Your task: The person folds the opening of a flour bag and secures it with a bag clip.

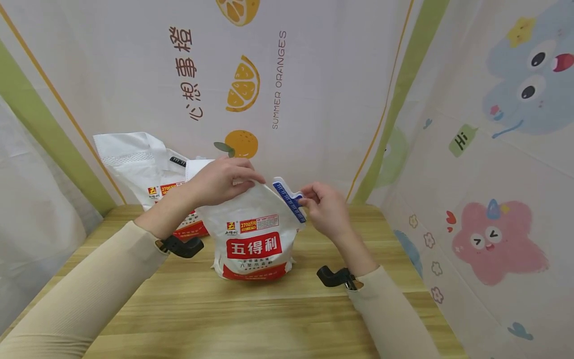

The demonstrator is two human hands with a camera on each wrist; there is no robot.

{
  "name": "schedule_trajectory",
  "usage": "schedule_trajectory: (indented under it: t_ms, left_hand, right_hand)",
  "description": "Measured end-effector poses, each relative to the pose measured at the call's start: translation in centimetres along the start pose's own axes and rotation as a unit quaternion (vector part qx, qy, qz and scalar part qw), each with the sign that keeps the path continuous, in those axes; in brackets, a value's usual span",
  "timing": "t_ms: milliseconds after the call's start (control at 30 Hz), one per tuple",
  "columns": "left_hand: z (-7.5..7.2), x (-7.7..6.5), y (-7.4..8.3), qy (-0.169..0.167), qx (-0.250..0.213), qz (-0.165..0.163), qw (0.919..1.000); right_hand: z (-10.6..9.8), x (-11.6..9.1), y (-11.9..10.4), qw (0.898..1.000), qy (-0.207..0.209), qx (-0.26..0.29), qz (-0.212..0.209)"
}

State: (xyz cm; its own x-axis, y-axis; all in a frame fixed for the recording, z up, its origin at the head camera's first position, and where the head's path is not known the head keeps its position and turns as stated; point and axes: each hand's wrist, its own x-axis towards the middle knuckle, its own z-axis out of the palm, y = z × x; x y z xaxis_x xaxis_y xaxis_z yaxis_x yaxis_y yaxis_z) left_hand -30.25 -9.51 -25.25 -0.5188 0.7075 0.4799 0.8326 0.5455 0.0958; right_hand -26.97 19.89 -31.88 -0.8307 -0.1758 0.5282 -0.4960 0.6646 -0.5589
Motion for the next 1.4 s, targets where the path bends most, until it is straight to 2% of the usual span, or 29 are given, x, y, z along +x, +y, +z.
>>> schedule_trajectory:
  t_ms: [233,400,733,1400]
  left_hand:
    - [0.1,0.0,-0.1,0.002,0.001,-0.003,1.0000]
    - [0.1,-0.1,0.0,0.004,0.000,-0.003,1.0000]
    - [0.0,0.0,0.2,0.002,0.005,-0.007,1.0000]
    - [0.1,0.3,0.3,0.010,-0.009,-0.005,0.9999]
  right_hand:
    - [1.2,0.1,-0.7,0.999,-0.016,-0.022,-0.027]
    - [1.5,0.3,-1.3,0.998,-0.030,-0.039,-0.026]
    - [1.8,0.6,-2.0,0.997,-0.031,-0.059,-0.026]
    - [2.2,1.1,-2.9,0.998,-0.052,-0.032,-0.008]
